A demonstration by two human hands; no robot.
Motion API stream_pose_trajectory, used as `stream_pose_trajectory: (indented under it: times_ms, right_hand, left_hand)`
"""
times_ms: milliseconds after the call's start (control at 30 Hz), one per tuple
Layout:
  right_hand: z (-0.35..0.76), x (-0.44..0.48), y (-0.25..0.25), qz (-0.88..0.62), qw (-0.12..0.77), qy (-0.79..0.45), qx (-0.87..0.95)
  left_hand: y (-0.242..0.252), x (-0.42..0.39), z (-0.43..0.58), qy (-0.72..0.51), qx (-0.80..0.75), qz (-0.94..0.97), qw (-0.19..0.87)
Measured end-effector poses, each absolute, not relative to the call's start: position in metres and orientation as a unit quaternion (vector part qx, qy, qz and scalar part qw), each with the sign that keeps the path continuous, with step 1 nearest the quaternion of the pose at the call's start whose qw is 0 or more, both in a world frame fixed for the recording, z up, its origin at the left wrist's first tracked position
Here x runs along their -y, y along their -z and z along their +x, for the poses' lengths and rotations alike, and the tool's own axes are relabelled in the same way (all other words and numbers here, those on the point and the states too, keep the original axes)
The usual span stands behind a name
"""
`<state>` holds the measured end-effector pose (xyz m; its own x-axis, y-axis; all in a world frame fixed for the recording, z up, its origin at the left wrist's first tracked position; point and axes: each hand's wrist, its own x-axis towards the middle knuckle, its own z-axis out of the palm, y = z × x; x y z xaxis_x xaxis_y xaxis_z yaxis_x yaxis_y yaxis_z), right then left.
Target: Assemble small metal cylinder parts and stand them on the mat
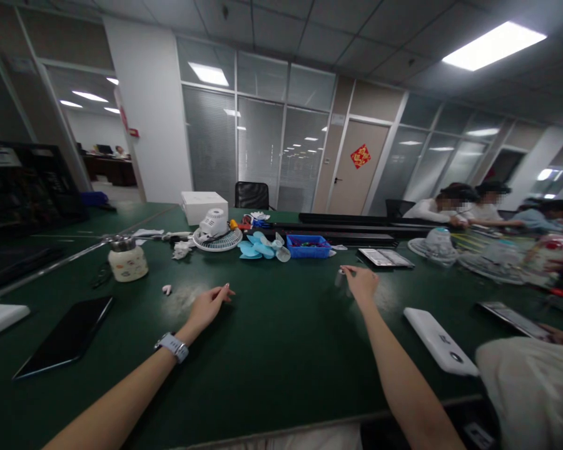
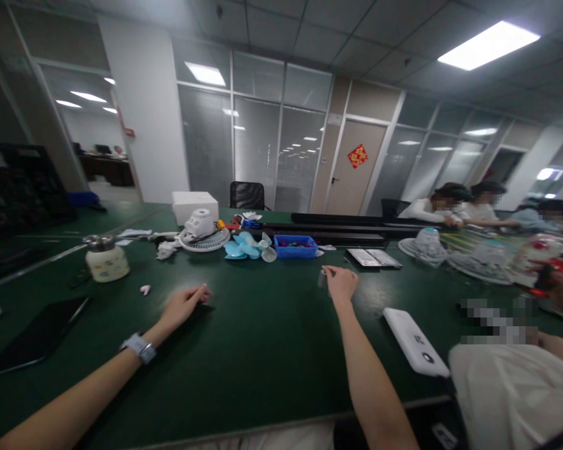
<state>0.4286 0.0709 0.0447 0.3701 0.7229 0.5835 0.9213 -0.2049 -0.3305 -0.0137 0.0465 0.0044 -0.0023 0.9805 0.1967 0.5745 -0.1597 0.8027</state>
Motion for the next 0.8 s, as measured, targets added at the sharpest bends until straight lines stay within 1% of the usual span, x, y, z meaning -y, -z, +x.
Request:
stream_pose_trajectory:
  times_ms: [133, 333, 633, 800]
  right_hand:
    - [0.427, -0.074, -0.042, -0.771, 0.299, 0.120, 0.549]
    - [0.428, -0.076, -0.041, -0.774, 0.320, 0.133, 0.531]
    - [0.427, -0.080, -0.042, -0.802, 0.240, 0.087, 0.539]
    - [0.446, -0.076, -0.040, -0.789, 0.239, 0.022, 0.566]
  left_hand:
    - [-0.006, -0.045, -0.012, -0.383, -0.591, 0.662, 0.257]
    - [-0.012, -0.040, -0.008, -0.381, -0.591, 0.665, 0.252]
    - [-0.010, -0.040, -0.009, -0.374, -0.589, 0.670, 0.255]
    - [-0.012, -0.038, -0.007, -0.377, -0.588, 0.670, 0.250]
